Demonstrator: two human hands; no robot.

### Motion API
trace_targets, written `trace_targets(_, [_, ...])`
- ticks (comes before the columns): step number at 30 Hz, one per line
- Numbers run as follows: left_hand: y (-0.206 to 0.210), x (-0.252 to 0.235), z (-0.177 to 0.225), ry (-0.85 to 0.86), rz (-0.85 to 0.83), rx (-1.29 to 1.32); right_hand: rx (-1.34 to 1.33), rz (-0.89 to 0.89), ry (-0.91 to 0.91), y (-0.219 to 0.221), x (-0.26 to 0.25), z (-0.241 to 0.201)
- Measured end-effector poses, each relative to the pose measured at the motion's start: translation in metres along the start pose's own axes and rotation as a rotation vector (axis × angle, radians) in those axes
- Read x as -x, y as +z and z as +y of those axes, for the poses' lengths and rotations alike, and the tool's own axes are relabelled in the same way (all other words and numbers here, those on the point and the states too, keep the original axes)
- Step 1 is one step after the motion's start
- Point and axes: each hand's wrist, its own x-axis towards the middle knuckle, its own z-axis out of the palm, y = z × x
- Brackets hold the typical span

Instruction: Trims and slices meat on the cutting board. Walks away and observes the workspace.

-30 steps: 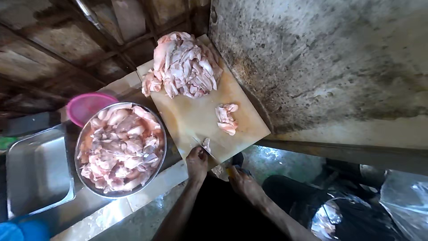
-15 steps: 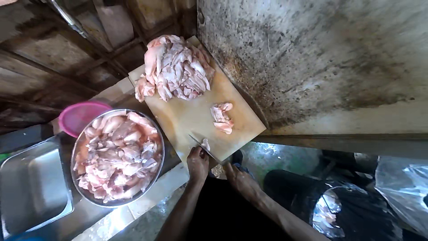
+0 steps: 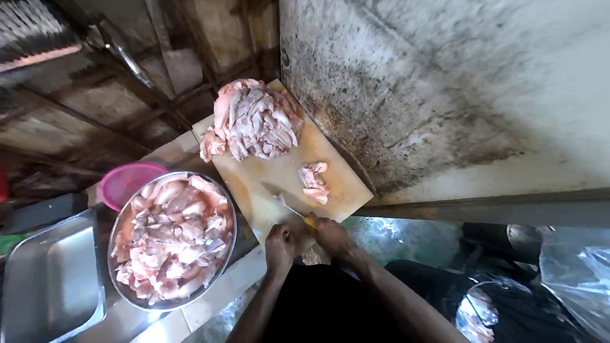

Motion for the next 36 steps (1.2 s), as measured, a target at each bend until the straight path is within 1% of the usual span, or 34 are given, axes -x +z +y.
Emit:
trace_targets(3, [-0.006, 0.003, -0.007, -0.019, 0.001, 0.117, 0.033, 0.142, 0.002, -0.012, 0.013, 0.024])
trace_targets(5, [-0.011, 0.002, -0.004, -0.021, 0.010, 0.140, 0.090, 0.235, -0.007, -0.015, 0.022, 0.030])
trace_targets(7, [-0.017, 0.000, 0.001, 0.007, 0.008, 0.073, 0.141, 0.317, 0.007, -0.014, 0.029, 0.028])
trace_targets(10, [-0.021, -0.006, 0.008, 0.072, 0.002, -0.016, 0.137, 0.395, 0.062, -0.011, 0.040, 0.017])
trace_targets(12, [-0.026, -0.012, 0.016, 0.165, 0.067, -0.031, 0.114, 0.462, 0.078, -0.006, 0.044, 0.013])
trace_targets(15, [-0.038, -0.028, 0.036, 0.380, 0.221, -0.088, 0.123, 0.595, 0.069, 0.002, 0.048, 0.014])
trace_targets(16, [-0.040, -0.036, 0.041, 0.449, 0.237, -0.138, 0.130, 0.632, 0.065, 0.004, 0.050, 0.015])
trace_targets(17, [-0.039, -0.043, 0.044, 0.506, 0.214, -0.207, 0.135, 0.656, 0.064, 0.005, 0.052, 0.016])
trace_targets(21, [-0.027, -0.065, 0.058, 0.678, -0.039, -0.496, 0.164, 0.766, 0.043, 0.005, 0.059, 0.025])
trace_targets(22, [-0.023, -0.070, 0.060, 0.702, -0.077, -0.539, 0.172, 0.793, 0.042, 0.003, 0.062, 0.027])
trace_targets(24, [-0.018, -0.082, 0.061, 0.696, -0.122, -0.585, 0.189, 0.806, 0.073, -0.002, 0.072, 0.031])
trace_targets(27, [-0.020, -0.109, 0.059, 0.621, -0.167, -0.621, 0.186, 0.797, 0.150, -0.010, 0.093, 0.041])
trace_targets(30, [-0.025, -0.137, 0.049, 0.562, -0.189, -0.638, 0.161, 0.863, 0.203, -0.007, 0.113, 0.058])
trace_targets(33, [-0.037, -0.152, 0.043, 0.477, -0.190, -0.557, 0.018, 0.861, 0.261, -0.002, 0.135, 0.073])
trace_targets(36, [-0.054, -0.143, 0.041, 0.357, -0.200, -0.475, -0.118, 0.811, 0.293, 0.008, 0.148, 0.086])
